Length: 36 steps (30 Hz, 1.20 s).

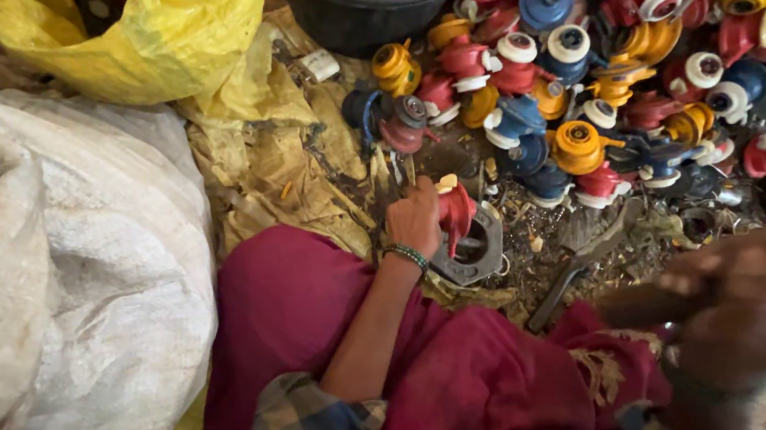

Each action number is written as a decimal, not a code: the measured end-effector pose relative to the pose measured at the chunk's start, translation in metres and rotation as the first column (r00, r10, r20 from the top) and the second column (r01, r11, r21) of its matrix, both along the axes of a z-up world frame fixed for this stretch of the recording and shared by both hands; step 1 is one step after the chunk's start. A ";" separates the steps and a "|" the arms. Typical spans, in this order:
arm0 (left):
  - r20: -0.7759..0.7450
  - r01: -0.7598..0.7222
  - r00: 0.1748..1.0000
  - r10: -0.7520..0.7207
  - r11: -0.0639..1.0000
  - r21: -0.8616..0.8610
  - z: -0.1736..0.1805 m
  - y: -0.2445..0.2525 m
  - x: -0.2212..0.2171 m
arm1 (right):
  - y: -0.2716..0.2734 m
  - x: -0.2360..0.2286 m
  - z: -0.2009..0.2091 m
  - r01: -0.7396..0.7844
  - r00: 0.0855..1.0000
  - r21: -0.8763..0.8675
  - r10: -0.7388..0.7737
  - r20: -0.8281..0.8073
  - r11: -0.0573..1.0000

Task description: The person sits on the floor and uses a hammer to strike a red mechanical part placed on a metal anvil. They repeatedly hit the part to adjust or separate its components while surrounded by a pile of similar colorful parts.

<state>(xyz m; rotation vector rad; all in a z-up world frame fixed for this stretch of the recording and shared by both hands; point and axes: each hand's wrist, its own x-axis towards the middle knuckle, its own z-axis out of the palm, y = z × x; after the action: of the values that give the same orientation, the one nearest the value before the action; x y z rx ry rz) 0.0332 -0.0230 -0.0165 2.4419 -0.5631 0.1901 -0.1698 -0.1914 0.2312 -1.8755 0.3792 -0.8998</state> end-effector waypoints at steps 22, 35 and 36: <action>-0.044 0.023 0.999 -0.023 1.000 -0.005 -0.003 0.001 -0.004 | 0.021 0.003 -0.103 -0.195 0.813 -0.262 0.006 -0.583 0.945; -0.572 0.266 0.789 -0.224 0.964 -0.010 0.010 0.030 0.016 | 0.011 -0.050 -0.190 0.073 0.714 0.453 0.271 -0.646 0.888; -0.627 0.305 0.741 -0.240 0.952 -0.004 0.009 0.032 0.018 | 0.009 -0.051 -0.199 0.065 0.711 0.487 0.302 -0.635 0.871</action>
<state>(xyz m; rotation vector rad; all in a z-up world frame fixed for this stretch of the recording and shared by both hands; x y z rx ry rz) 0.0512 0.0089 -0.0073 2.2801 -0.6184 -0.7679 -0.2209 -0.1825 0.0323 -1.6681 0.8424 0.0680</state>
